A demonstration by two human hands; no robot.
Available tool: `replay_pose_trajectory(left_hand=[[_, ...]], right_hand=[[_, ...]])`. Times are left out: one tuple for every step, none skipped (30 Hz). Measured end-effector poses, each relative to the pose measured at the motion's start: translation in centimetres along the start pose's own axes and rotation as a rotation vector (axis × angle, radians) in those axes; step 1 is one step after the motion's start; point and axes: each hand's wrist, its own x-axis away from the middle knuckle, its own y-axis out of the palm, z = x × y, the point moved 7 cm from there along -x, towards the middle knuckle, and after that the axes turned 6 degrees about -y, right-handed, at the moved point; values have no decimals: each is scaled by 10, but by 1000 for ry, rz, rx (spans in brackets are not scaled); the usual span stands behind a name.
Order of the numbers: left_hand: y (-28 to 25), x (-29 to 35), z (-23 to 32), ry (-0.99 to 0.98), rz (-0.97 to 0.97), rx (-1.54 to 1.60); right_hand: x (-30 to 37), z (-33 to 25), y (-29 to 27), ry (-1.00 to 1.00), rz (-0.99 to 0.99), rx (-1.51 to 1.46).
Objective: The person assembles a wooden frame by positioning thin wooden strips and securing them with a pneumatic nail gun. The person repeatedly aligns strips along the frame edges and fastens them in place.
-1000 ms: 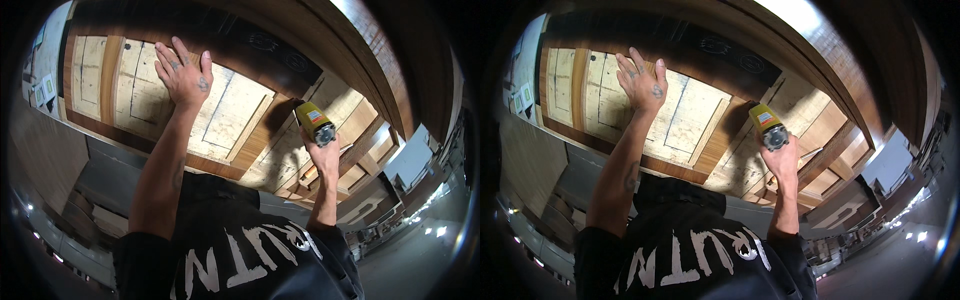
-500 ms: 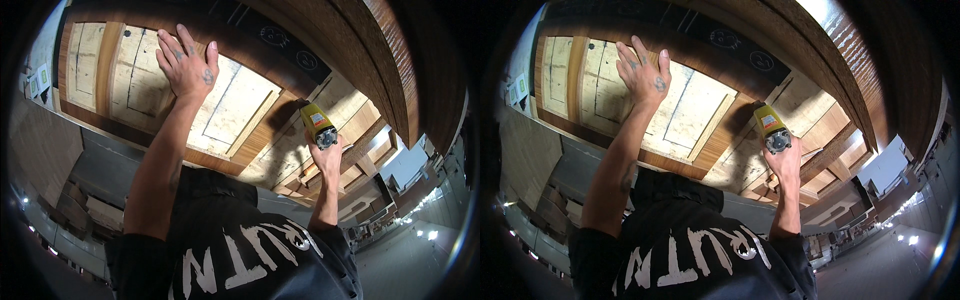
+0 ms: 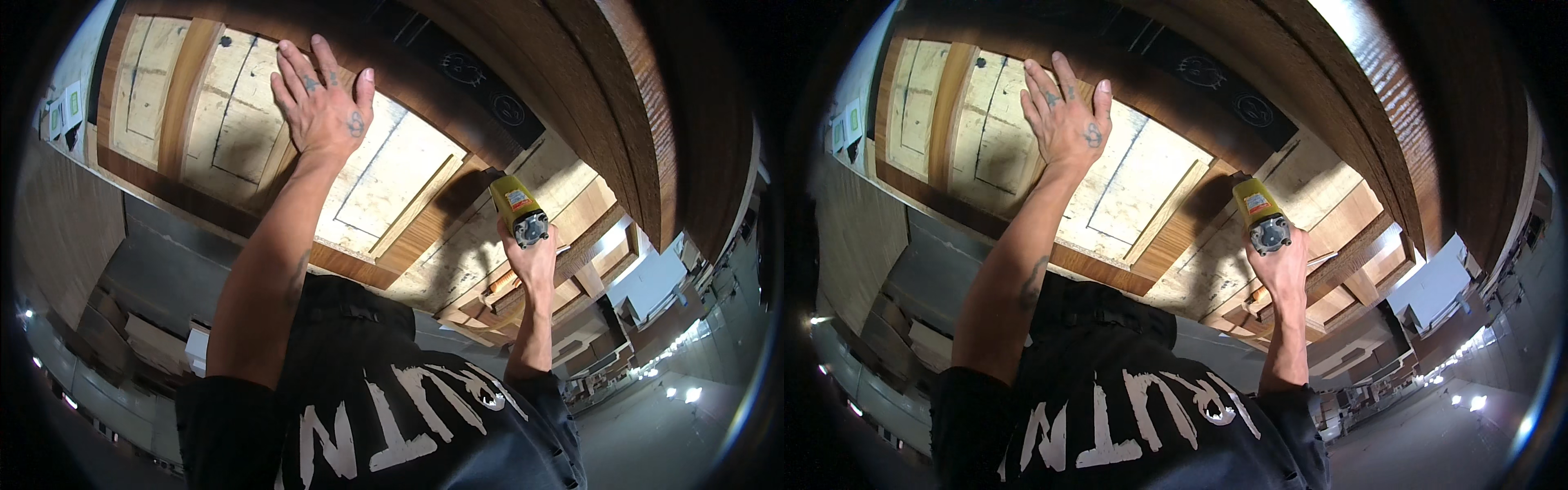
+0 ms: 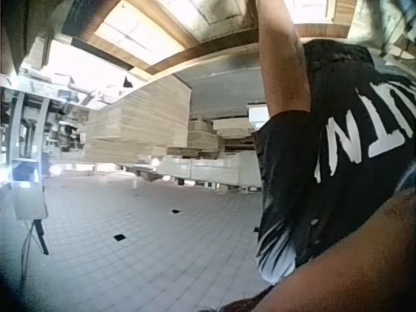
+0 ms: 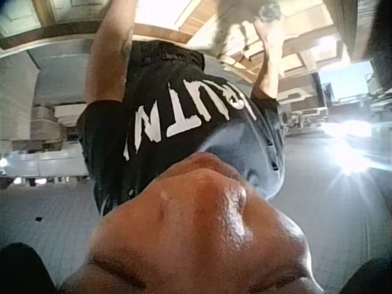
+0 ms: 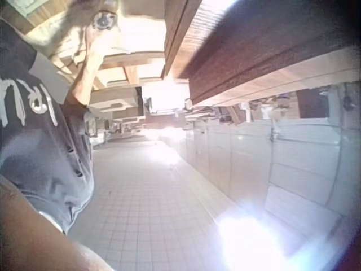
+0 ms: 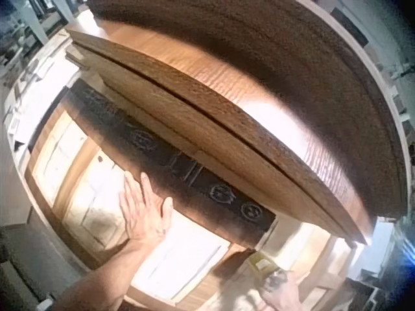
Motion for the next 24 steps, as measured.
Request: replay_pose_trajectory(left_hand=[[-1,1,2,9,-1,-13],[-1,2,2,19,-3,-27],[0,1,0,28,23,-14],[0,1,0,20,16,-12],[-1,0,0,14,9,-10],[-1,1,0,8,2,-8],[0,1,-1,5,2,7],[1,1,-1,3,3,23],[2,1,-2,2,3,38],[1,2,-2,7,13,46],[1,2,-1,14,23,54],[2,2,-1,21,33,62],[0,2,-1,36,46,73],[0,2,-1,35,43,72],[0,3,0,35,40,70],[0,2,-3,25,42,70],[0,1,-3,31,60,69],[0,0,-3,38,78,67],[2,4,-3,41,88,56],[-1,5,-3,43,86,78],[-1,4,-2,58,101,117],[-5,5,-2,77,119,154],[-10,12,-7,-37,35,-39],[-10,12,-7,-24,64,-29]], right_hand=[[0,-6,0,-30,11,-6],[1,-11,1,-59,22,-13],[-1,-6,5,-31,18,-74],[-5,-8,4,-44,46,-89],[-6,-8,5,-16,26,-68],[-6,-9,6,13,5,-47],[-7,-11,6,-1,5,-41],[-7,-12,6,-15,4,-35],[-7,-14,7,-28,4,-29],[-6,-15,5,-19,17,-41],[-6,-19,3,-9,31,-54],[-6,-21,3,2,46,-68],[-5,-25,3,-22,49,-23],[-5,-29,3,-31,19,46],[1,-28,6,-27,26,24],[5,-28,10,-31,31,8],[14,-16,19,-26,27,19],[28,-6,26,-19,24,31],[44,-19,27,-89,86,-61],[61,-29,30,-66,89,-80],[78,-27,39,-78,43,-100],[96,-24,52,-90,0,-123],[113,-18,69,-119,-28,-124],[131,-12,86,-149,-57,-125]])
